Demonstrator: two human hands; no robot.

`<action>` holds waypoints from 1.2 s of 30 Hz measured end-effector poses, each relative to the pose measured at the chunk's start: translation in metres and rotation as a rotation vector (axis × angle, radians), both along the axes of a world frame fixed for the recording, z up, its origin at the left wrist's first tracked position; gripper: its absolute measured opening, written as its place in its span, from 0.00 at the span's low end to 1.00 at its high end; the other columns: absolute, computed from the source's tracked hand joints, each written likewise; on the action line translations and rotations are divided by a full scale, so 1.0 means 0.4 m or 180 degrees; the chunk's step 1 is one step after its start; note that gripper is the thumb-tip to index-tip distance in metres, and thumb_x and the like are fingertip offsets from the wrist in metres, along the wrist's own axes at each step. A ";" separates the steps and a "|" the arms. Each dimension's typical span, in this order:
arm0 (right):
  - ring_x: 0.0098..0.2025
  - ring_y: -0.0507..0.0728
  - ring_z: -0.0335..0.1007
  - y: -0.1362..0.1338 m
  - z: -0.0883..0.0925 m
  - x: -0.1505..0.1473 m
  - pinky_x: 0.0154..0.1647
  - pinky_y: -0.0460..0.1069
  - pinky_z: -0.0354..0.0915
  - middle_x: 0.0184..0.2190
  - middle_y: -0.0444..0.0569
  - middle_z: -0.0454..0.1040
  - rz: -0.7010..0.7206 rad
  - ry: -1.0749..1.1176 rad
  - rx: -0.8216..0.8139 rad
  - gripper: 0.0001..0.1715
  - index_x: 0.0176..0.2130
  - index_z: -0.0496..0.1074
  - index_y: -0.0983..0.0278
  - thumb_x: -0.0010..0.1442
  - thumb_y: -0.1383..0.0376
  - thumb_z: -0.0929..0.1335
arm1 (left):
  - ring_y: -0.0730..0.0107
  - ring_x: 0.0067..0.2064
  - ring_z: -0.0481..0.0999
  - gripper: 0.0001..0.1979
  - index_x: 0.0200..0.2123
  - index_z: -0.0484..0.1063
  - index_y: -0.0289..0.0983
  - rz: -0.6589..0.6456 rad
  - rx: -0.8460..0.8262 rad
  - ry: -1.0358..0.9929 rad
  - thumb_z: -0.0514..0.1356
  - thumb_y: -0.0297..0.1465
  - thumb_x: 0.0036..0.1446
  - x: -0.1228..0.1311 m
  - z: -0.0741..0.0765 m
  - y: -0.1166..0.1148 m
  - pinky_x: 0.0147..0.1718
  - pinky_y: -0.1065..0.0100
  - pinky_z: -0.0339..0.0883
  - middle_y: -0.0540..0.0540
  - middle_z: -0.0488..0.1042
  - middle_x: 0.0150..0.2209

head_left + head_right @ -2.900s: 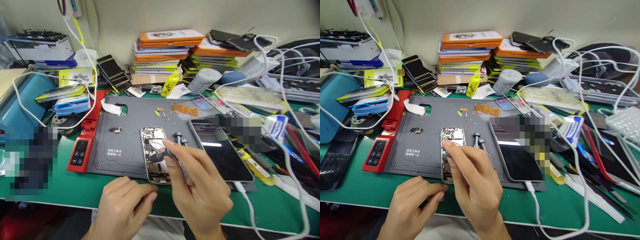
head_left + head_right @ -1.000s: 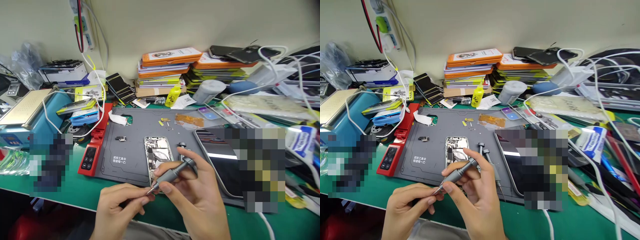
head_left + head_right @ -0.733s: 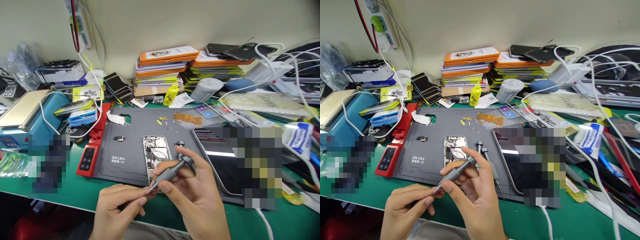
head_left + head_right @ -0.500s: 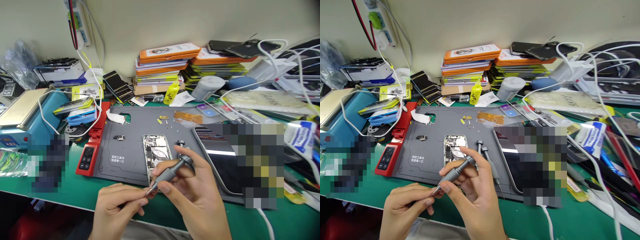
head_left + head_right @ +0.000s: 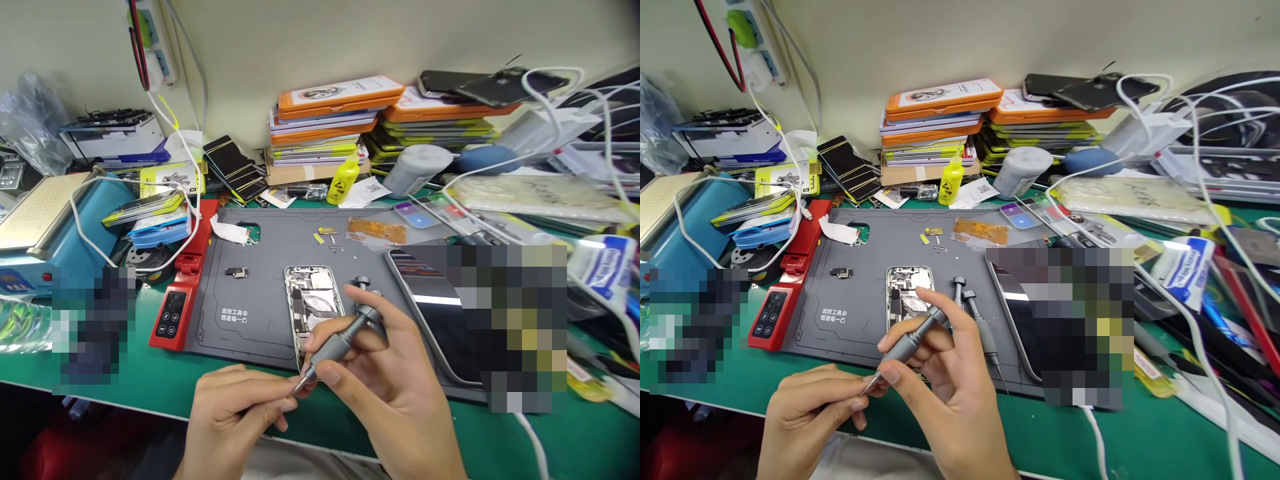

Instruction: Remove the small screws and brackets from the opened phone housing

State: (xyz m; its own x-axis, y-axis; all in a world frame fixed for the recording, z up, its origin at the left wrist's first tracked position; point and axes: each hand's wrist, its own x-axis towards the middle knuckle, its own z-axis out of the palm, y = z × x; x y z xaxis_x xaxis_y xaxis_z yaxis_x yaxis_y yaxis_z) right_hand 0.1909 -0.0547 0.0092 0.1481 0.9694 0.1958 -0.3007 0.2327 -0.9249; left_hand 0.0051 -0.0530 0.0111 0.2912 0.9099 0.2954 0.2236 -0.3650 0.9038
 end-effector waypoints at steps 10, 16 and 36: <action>0.30 0.54 0.83 0.003 -0.005 0.001 0.29 0.48 0.84 0.39 0.43 0.84 -0.0055 -0.0172 0.0017 0.28 0.68 0.70 0.44 0.74 0.63 0.75 | 0.71 0.26 0.86 0.11 0.44 0.90 0.42 -0.0138 0.0025 -0.0085 0.67 0.36 0.78 -0.009 -0.014 -0.004 0.30 0.68 0.75 0.51 0.91 0.35; 0.30 0.54 0.82 0.005 -0.001 0.006 0.28 0.48 0.84 0.40 0.42 0.84 0.0079 -0.0053 -0.0065 0.28 0.68 0.70 0.44 0.75 0.62 0.75 | 0.72 0.27 0.87 0.10 0.45 0.90 0.42 -0.0222 0.0059 -0.0156 0.67 0.35 0.78 -0.012 -0.019 -0.003 0.31 0.68 0.75 0.51 0.91 0.36; 0.37 0.55 0.86 0.003 -0.004 0.027 0.35 0.48 0.84 0.39 0.45 0.85 -0.1762 -0.1244 0.0629 0.35 0.74 0.68 0.50 0.74 0.67 0.74 | 0.77 0.28 0.84 0.11 0.44 0.84 0.43 -0.0104 0.0326 0.0437 0.63 0.36 0.81 0.012 -0.005 0.008 0.32 0.76 0.73 0.59 0.86 0.29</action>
State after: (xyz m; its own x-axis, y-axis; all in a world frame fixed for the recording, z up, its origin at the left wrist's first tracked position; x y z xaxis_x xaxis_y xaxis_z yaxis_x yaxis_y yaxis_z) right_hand 0.2015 -0.0535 0.0075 0.4921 0.7128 0.4998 0.2560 0.4303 -0.8656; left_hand 0.0098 -0.0498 0.0091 0.3640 0.8665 0.3416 0.3290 -0.4627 0.8232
